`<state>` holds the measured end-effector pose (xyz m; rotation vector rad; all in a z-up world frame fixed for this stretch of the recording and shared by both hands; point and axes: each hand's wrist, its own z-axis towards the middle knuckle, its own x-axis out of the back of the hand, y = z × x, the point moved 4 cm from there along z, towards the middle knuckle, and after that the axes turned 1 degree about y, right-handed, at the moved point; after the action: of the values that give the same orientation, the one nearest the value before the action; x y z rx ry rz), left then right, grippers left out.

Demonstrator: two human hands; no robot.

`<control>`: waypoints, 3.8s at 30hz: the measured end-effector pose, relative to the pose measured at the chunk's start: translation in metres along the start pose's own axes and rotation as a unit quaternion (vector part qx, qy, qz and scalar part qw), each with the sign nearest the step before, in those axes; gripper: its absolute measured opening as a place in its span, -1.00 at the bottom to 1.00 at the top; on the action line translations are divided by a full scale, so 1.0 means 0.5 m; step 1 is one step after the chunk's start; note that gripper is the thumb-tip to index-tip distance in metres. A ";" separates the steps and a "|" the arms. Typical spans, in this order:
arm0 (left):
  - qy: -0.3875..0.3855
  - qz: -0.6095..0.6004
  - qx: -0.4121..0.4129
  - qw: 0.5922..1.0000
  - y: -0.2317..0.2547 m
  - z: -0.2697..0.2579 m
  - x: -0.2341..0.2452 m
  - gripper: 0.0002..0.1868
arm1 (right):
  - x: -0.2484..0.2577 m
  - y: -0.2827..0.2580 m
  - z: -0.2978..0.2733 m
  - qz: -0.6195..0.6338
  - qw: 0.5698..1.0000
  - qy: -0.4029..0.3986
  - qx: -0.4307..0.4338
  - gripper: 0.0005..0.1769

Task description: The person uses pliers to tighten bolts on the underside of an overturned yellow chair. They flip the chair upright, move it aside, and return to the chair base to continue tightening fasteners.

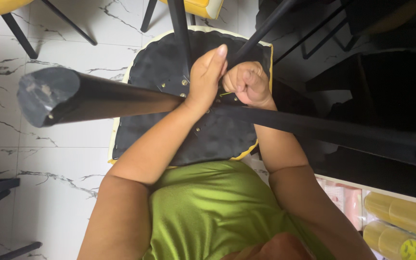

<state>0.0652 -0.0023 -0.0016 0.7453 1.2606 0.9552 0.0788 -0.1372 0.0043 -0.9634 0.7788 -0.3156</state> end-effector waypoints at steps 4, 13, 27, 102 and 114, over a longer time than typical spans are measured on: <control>-0.039 -0.051 0.007 0.998 -0.018 0.017 -0.008 -0.51 | -0.015 -0.001 -0.008 -0.021 0.998 -0.055 0.030 -0.45; -0.047 0.065 -0.059 0.995 0.063 -0.038 -0.013 -0.55 | 0.003 -0.031 0.029 -0.029 0.999 0.008 0.018 -0.49; 0.004 0.050 -0.059 0.997 0.082 -0.107 0.006 -0.59 | -0.008 0.005 0.110 -0.008 0.991 -0.072 -0.112 -0.55; -0.012 0.092 -0.098 0.991 0.050 -0.075 -0.005 -0.60 | 0.012 -0.002 0.052 -0.005 0.993 0.118 0.007 -0.56; -0.043 0.016 -0.047 0.998 0.036 -0.071 -0.001 -0.65 | -0.008 0.000 0.053 -0.086 0.992 0.091 -0.003 -0.54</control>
<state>0.0271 0.0037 0.0084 0.7271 1.1236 0.9926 0.0952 -0.1187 0.0148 -1.0186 0.8642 -0.5585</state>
